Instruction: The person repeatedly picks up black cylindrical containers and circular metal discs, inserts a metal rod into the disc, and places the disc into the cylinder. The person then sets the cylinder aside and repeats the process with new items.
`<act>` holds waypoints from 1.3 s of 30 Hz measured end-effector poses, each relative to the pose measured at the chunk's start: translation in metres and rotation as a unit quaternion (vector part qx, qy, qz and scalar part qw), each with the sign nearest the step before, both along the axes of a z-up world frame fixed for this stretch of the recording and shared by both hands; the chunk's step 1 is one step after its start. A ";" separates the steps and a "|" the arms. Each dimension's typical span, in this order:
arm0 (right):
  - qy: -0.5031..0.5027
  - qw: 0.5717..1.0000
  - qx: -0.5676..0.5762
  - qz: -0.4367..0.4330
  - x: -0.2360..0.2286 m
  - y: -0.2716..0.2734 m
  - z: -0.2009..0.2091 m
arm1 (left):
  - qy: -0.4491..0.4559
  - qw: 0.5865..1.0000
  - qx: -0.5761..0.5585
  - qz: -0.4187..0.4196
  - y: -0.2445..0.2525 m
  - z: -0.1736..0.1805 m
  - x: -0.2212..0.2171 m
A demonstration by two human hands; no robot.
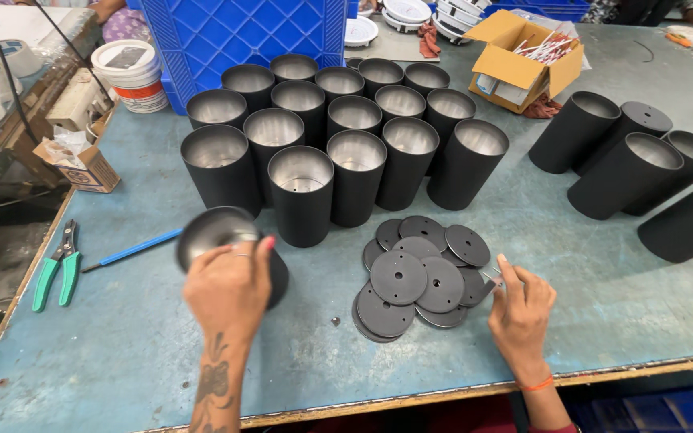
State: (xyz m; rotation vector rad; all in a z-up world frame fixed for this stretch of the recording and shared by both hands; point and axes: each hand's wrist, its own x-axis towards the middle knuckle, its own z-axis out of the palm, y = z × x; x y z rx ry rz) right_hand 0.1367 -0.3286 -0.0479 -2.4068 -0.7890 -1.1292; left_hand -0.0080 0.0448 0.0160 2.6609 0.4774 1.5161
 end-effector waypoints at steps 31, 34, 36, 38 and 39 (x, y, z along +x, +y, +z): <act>0.064 0.978 0.197 0.039 0.000 -0.008 -0.020 | 0.109 0.992 -0.056 -0.040 0.010 0.006 0.040; 0.040 0.981 0.190 0.029 0.000 -0.013 -0.022 | 0.099 0.993 -0.053 -0.039 0.005 0.008 0.032; 0.040 0.963 0.257 0.066 0.002 -0.015 -0.027 | 0.102 0.995 -0.002 0.005 0.003 0.006 0.026; 0.037 0.949 0.306 0.063 0.008 -0.024 -0.031 | 0.076 0.996 -0.025 -0.032 0.002 0.000 0.022; 0.036 0.945 0.323 0.039 0.012 -0.028 -0.031 | 0.064 0.996 -0.037 -0.049 0.003 -0.003 0.020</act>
